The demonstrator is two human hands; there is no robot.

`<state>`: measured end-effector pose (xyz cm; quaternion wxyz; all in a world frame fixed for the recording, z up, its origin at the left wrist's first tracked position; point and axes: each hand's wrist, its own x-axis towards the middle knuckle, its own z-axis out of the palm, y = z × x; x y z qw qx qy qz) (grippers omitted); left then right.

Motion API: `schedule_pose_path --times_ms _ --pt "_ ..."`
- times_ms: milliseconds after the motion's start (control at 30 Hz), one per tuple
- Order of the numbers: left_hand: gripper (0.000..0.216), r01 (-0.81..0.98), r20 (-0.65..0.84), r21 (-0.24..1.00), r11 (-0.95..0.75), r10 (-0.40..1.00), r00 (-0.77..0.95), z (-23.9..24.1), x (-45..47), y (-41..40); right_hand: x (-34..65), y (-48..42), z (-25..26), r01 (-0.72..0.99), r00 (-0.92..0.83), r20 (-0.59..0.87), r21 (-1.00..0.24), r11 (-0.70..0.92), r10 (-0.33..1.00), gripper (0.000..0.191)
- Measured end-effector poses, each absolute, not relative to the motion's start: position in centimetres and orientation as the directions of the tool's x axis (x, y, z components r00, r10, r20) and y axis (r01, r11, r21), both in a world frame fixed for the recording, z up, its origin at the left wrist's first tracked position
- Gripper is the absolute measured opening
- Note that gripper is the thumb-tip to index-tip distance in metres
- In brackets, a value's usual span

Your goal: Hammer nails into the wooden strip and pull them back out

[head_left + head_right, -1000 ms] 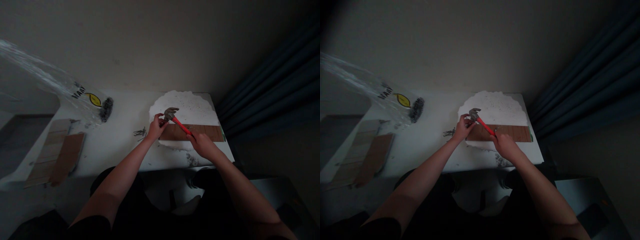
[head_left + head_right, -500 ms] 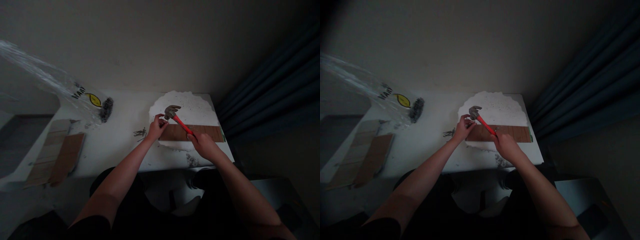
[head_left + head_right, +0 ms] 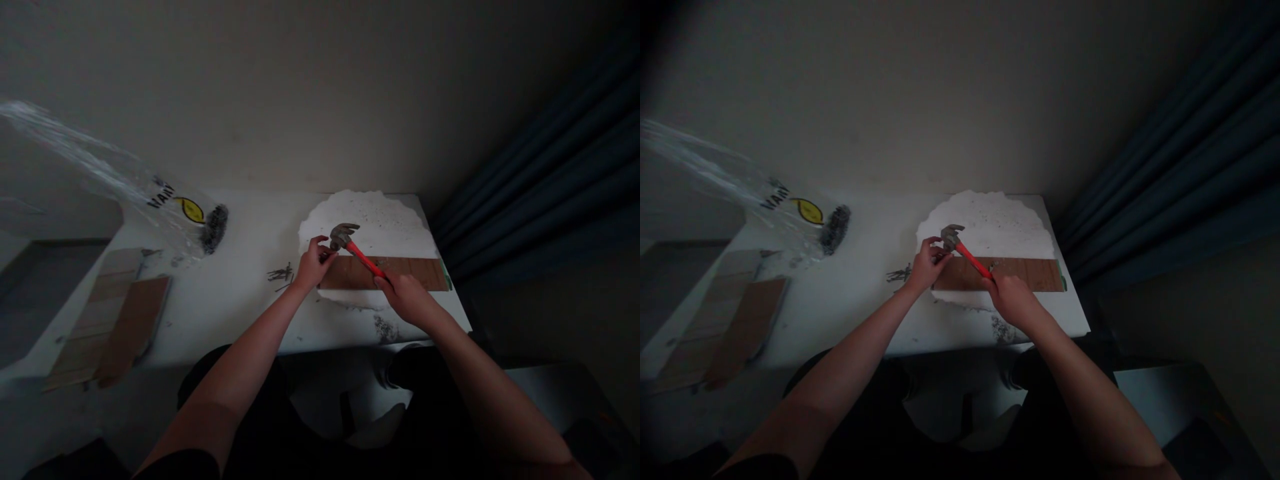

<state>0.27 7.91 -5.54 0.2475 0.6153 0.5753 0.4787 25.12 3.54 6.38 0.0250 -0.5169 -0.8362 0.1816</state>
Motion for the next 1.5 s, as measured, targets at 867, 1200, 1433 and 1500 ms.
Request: schedule_pose_path --times_ms 867,1200,1433,1500 --pt "0.045 0.457 0.318 0.857 -0.238 0.942 -0.108 -5.42 0.31 7.88 25.49 3.69 6.62 0.851 -0.457 -0.132 -0.352 0.389 0.880 0.038" --pt "0.043 0.448 0.340 0.854 -0.264 0.935 -0.098 -5.89 0.21 8.14 25.33 3.58 7.04 0.852 -0.458 -0.118 -0.341 0.397 0.881 0.036" --pt "0.044 0.390 0.366 0.868 -0.309 0.927 -0.079 -5.70 0.27 7.95 25.10 3.61 6.75 0.856 -0.463 -0.144 -0.331 0.398 0.875 0.036" --pt "0.046 0.345 0.402 0.870 -0.353 0.912 -0.079 -5.82 0.24 7.96 25.27 3.56 6.98 0.852 -0.463 -0.125 -0.335 0.403 0.877 0.036"
